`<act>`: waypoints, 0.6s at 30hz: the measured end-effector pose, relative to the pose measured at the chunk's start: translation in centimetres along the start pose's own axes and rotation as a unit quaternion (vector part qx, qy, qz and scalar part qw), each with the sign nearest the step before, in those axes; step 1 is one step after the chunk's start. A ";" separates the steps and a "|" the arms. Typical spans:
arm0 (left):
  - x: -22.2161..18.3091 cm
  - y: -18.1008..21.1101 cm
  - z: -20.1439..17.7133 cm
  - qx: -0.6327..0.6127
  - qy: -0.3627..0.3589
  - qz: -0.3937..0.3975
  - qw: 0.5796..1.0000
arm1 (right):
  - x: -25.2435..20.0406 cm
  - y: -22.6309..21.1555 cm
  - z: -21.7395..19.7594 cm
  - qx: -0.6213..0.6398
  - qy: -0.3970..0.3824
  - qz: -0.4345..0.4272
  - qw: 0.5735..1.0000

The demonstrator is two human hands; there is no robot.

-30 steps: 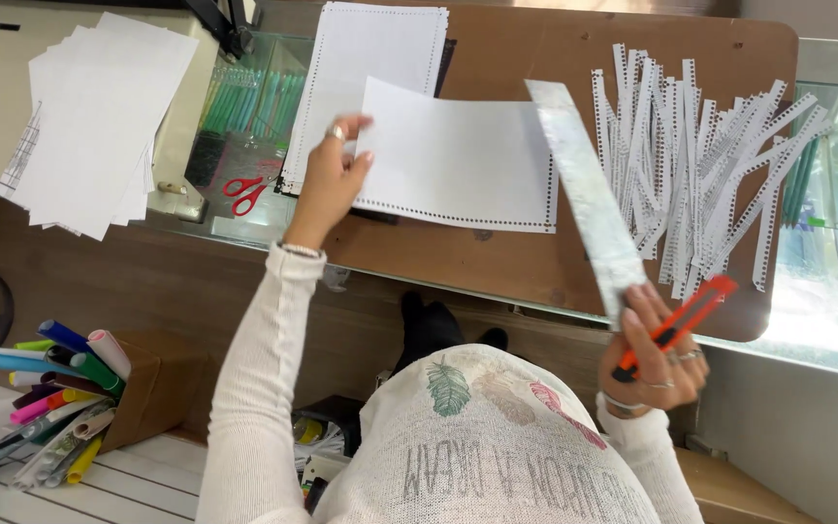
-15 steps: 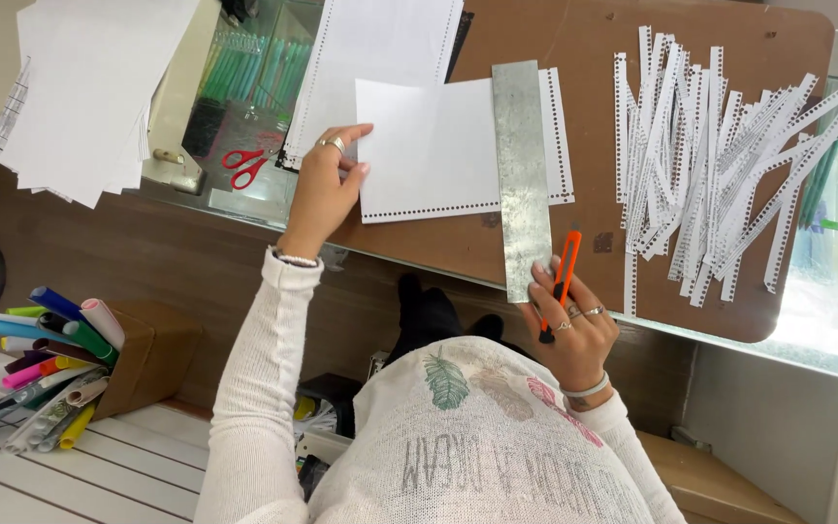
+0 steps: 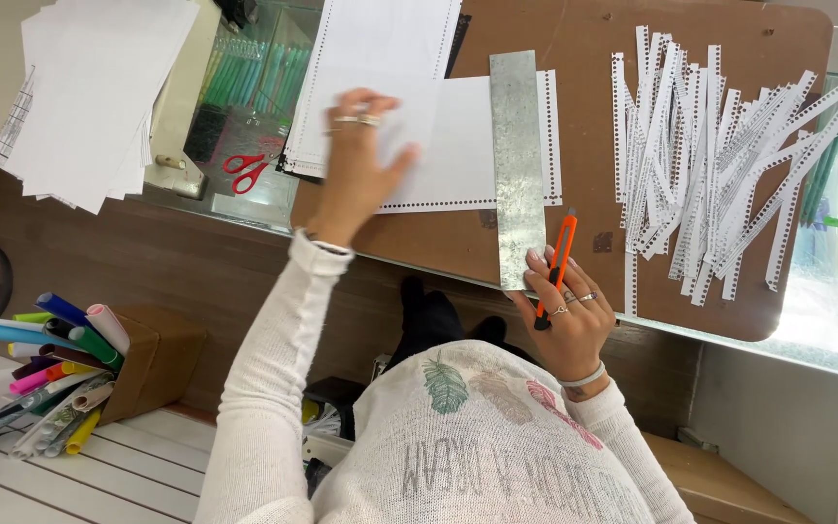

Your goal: Cutting strips of paper from sheets using a ruler and a utility knife

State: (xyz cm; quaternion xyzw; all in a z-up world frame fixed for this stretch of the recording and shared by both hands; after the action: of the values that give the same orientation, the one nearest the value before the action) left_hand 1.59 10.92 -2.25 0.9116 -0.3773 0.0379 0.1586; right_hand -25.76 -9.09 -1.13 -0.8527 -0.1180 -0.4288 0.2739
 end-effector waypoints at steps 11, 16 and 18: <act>4.7 2.4 3.9 0.094 0.009 0.095 0.991 | -0.1 -0.5 0.5 -0.009 -0.021 0.021 1.000; 4.0 4.0 2.8 0.112 -0.001 0.109 0.988 | 0.3 -0.7 0.6 -0.018 -0.006 0.024 1.000; 3.8 4.0 2.8 0.116 -0.008 0.117 0.986 | 0.3 -0.8 0.7 -0.022 -0.006 0.018 1.000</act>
State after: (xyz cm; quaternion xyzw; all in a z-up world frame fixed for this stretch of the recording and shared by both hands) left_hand 1.38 4.82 -3.17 0.8739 -0.4753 0.0921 0.0432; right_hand -25.45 -8.11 -0.92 -0.8628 -0.0949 -0.4215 0.2625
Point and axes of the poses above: each hand's wrist, its own x-axis towards the middle knuckle, its own z-axis out of the palm, y = z × x, the point moved 8 cm from there along x, towards the middle knuckle, and after that the axes turned 4 degrees about z, right-handed, at the moved point
